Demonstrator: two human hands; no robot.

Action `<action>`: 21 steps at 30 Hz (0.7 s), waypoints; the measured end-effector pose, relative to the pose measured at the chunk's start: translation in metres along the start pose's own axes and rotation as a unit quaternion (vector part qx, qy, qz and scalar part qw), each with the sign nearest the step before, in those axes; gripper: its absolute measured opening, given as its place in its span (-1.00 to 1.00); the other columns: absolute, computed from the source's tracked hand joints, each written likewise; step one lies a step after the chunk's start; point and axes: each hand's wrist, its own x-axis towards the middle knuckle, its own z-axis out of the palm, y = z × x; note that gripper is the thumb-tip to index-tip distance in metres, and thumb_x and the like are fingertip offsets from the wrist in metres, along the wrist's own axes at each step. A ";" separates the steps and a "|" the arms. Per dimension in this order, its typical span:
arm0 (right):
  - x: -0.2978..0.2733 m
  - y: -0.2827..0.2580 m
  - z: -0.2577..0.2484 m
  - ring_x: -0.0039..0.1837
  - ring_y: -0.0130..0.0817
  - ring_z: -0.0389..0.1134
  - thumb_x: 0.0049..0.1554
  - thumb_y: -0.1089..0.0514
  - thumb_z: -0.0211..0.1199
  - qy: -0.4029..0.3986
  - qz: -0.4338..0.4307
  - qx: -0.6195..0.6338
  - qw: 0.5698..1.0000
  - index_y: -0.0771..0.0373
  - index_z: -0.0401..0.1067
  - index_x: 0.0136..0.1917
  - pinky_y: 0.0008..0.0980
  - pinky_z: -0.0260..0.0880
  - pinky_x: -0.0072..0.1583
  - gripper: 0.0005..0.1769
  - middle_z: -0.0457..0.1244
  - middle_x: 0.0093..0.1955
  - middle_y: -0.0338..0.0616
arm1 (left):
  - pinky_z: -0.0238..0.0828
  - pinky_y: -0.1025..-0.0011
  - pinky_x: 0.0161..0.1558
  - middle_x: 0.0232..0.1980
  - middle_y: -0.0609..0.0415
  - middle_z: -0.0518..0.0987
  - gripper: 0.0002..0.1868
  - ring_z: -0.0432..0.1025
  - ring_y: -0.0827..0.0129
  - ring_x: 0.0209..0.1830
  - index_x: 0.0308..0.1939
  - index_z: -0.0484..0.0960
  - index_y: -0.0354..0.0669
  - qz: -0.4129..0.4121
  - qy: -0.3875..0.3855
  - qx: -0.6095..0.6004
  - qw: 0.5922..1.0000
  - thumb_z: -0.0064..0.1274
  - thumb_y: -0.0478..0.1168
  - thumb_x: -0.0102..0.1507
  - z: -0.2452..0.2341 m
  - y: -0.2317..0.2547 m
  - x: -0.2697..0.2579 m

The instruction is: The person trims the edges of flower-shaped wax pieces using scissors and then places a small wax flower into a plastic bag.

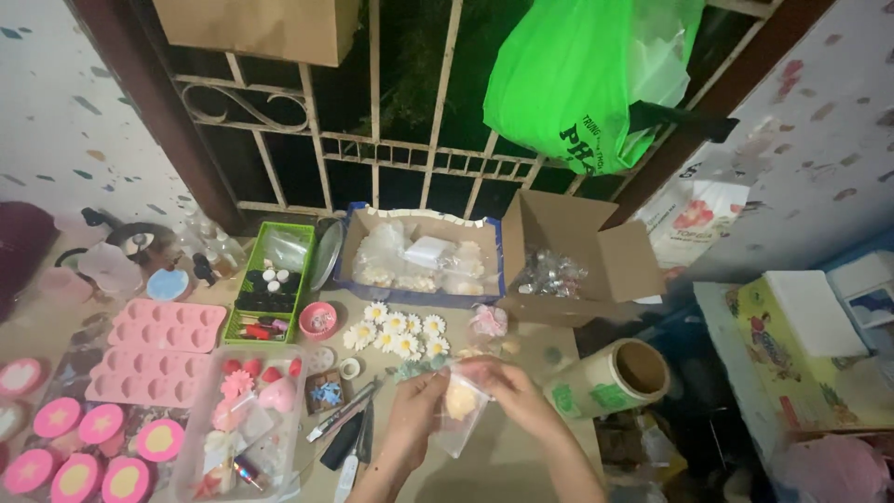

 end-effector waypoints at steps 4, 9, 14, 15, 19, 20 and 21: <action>-0.016 -0.011 0.001 0.13 -0.63 0.43 0.19 0.01 0.13 0.116 0.118 0.096 0.982 0.19 0.51 0.21 -0.50 0.47 0.05 -0.60 0.43 0.11 -0.34 | 0.63 0.33 -0.26 -0.27 0.04 0.68 -0.63 0.59 0.37 -0.35 -0.10 0.67 -0.27 0.043 0.050 -0.015 0.998 -0.07 -0.04 0.35 0.018 0.009 -0.012; -0.029 0.028 0.002 -0.15 -0.51 0.40 0.20 0.14 0.31 0.193 0.045 0.048 0.979 0.41 0.54 -0.03 -0.51 0.39 -0.11 -0.76 0.41 -0.20 -0.19 | 0.60 0.32 -0.22 -0.23 0.09 0.68 -0.58 0.58 0.38 -0.28 0.01 0.68 -0.25 0.116 0.102 -0.038 0.987 -0.12 -0.01 0.35 0.019 -0.002 -0.003; -0.043 0.029 -0.015 -0.20 -0.47 0.39 0.19 0.16 0.31 0.272 0.004 0.014 0.962 0.36 0.54 -0.08 -0.48 0.35 -0.14 -0.82 0.38 -0.26 -0.16 | 0.39 0.43 -0.17 -0.20 -0.04 0.66 -0.52 0.47 0.37 -0.24 0.07 0.72 -0.31 0.218 0.107 0.000 0.970 -0.15 0.01 0.45 0.012 0.018 -0.012; -0.045 0.035 -0.020 -0.21 -0.43 0.35 0.20 0.19 0.32 0.314 0.014 0.030 0.949 0.36 0.53 -0.08 -0.45 0.29 -0.17 -0.84 0.36 -0.26 -0.12 | 0.59 0.48 -0.01 -0.14 -0.05 0.77 -0.52 0.66 0.37 -0.13 -0.02 0.67 -0.31 0.235 0.097 -0.042 0.966 -0.19 0.02 0.41 0.016 0.033 -0.020; -0.033 -0.007 -0.006 -0.09 -0.36 0.41 0.23 0.20 0.25 0.275 -0.034 0.092 0.956 0.32 0.43 -0.08 -0.32 0.52 0.02 -0.87 0.36 -0.14 -0.09 | 0.58 0.45 -0.18 -0.14 0.00 0.77 -0.54 0.62 0.40 -0.22 -0.04 0.65 -0.25 0.198 0.106 -0.060 0.973 -0.22 0.03 0.40 0.017 0.035 -0.018; -0.027 -0.028 0.001 0.07 -0.33 0.42 0.24 0.16 0.16 0.251 -0.066 0.152 0.954 0.30 0.39 -0.06 -0.27 0.49 0.11 -0.86 0.37 0.03 -0.11 | 0.54 0.43 -0.24 -0.17 -0.01 0.76 -0.52 0.61 0.37 -0.25 -0.07 0.65 -0.28 0.184 0.098 -0.075 0.975 -0.24 0.05 0.41 0.016 0.030 -0.013; -0.021 -0.048 0.008 0.23 -0.30 0.42 0.24 0.13 0.07 0.224 -0.097 0.211 0.946 0.27 0.35 -0.05 -0.22 0.46 0.21 -0.84 0.37 0.20 -0.13 | 0.50 0.41 -0.29 -0.19 -0.02 0.75 -0.49 0.61 0.35 -0.29 -0.11 0.65 -0.30 0.170 0.090 -0.089 0.977 -0.25 0.06 0.43 0.014 0.026 -0.009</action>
